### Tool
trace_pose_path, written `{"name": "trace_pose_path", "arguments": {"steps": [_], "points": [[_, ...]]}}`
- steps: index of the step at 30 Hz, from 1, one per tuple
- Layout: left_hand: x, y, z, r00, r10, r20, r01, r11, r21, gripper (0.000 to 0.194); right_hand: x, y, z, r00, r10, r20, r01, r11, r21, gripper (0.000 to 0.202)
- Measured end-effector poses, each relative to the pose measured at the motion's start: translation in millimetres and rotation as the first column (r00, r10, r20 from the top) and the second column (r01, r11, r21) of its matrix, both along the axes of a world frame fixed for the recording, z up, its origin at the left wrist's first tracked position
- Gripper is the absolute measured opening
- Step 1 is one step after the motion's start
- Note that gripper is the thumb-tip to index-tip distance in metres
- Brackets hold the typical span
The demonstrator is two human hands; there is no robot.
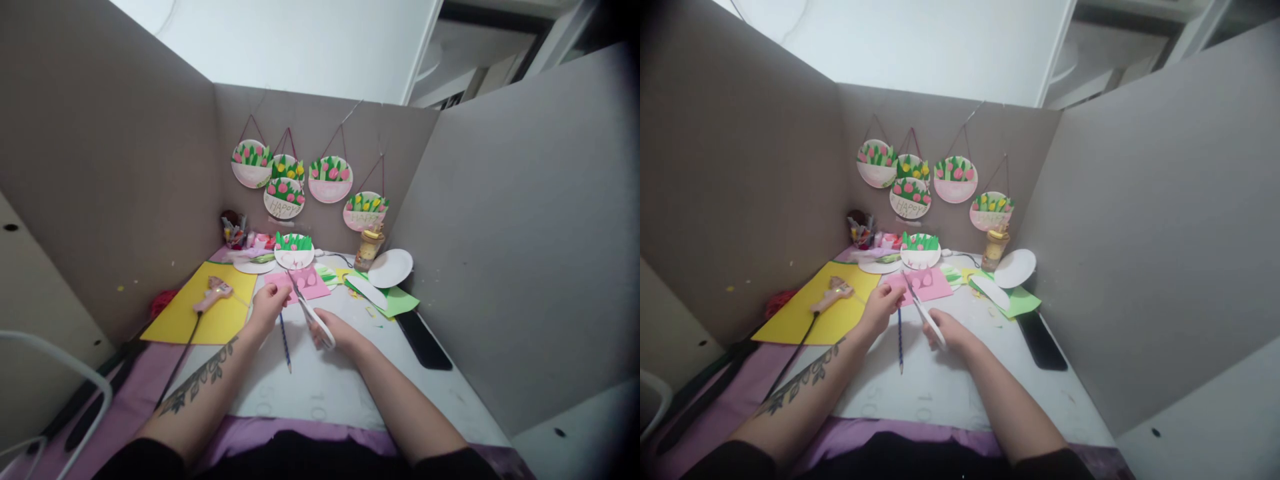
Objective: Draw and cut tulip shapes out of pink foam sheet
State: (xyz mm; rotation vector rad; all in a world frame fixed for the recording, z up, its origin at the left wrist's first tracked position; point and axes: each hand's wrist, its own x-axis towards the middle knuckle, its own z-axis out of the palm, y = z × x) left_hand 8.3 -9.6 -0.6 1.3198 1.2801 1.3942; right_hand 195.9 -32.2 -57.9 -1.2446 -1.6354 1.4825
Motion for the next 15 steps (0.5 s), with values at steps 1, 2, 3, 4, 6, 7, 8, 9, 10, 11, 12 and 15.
{"name": "trace_pose_path", "arguments": {"steps": [1, 2, 3, 4, 6, 7, 8, 9, 10, 11, 12, 15], "points": [[0.1, -0.2, 0.0, 1.0, -0.006, -0.005, 0.006, 1.0, -0.003, 0.029, -0.1, 0.0, -0.6, 1.0, 0.009, -0.008, -0.009, 1.0, 0.008, 0.024], [0.2, -0.4, -0.1, 1.0, -0.015, -0.004, 0.015, 1.0, -0.006, 0.029, -0.2, 0.0, -1.2, 1.0, 0.016, -0.018, -0.016, 1.0, 0.015, 0.024], [0.3, -0.6, -0.2, 1.0, -0.024, -0.001, 0.024, 1.0, -0.008, 0.029, -0.2, 0.0, -1.7, 0.999, 0.022, -0.028, -0.022, 1.0, 0.021, 0.024], [0.4, -0.7, -0.3, 1.0, -0.03, -0.002, 0.03, 1.0, -0.008, 0.028, -0.2, 0.0, -2.2, 0.999, 0.029, -0.036, -0.028, 0.999, 0.023, 0.025], [0.6, -1.0, -0.3, 0.999, -0.035, -0.001, 0.035, 0.999, -0.004, 0.028, 0.2, 0.4, -3.1, 0.999, 0.031, -0.043, -0.03, 0.999, 0.019, 0.025], [0.6, -1.1, -0.1, 0.999, -0.037, 0.002, 0.037, 0.999, -0.002, 0.028, 0.5, 0.7, -3.5, 0.999, 0.027, -0.041, -0.027, 1.0, 0.015, 0.025], [0.7, -1.3, 0.2, 0.999, -0.038, 0.006, 0.038, 0.999, -0.002, 0.028, 0.9, 1.1, -3.9, 0.999, 0.025, -0.038, -0.024, 1.0, 0.013, 0.025], [0.7, -1.6, 0.6, 0.999, -0.039, 0.011, 0.039, 0.999, -0.003, 0.028, 1.3, 1.5, -4.1, 0.999, 0.023, -0.032, -0.023, 1.0, 0.012, 0.025], [0.7, -1.9, 1.2, 0.999, -0.039, 0.017, 0.039, 0.999, -0.007, 0.028, 1.7, 1.8, -4.2, 0.999, 0.022, -0.027, -0.021, 1.0, 0.011, 0.025], [0.7, -2.2, 1.8, 0.999, -0.038, 0.023, 0.039, 0.999, -0.012, 0.029, 2.2, 2.1, -4.1, 0.999, 0.023, -0.022, -0.022, 1.0, 0.013, 0.025], [0.7, -2.4, 2.4, 0.999, -0.038, 0.029, 0.039, 0.999, -0.019, 0.029, 2.8, 2.2, -3.9, 0.999, 0.027, -0.019, -0.027, 0.999, 0.018, 0.025], [0.7, -2.8, 3.4, 0.998, -0.038, 0.041, 0.039, 0.999, -0.031, 0.03, 4.1, 2.2, -2.9, 0.999, 0.034, -0.013, -0.033, 0.999, 0.027, 0.022]]}}
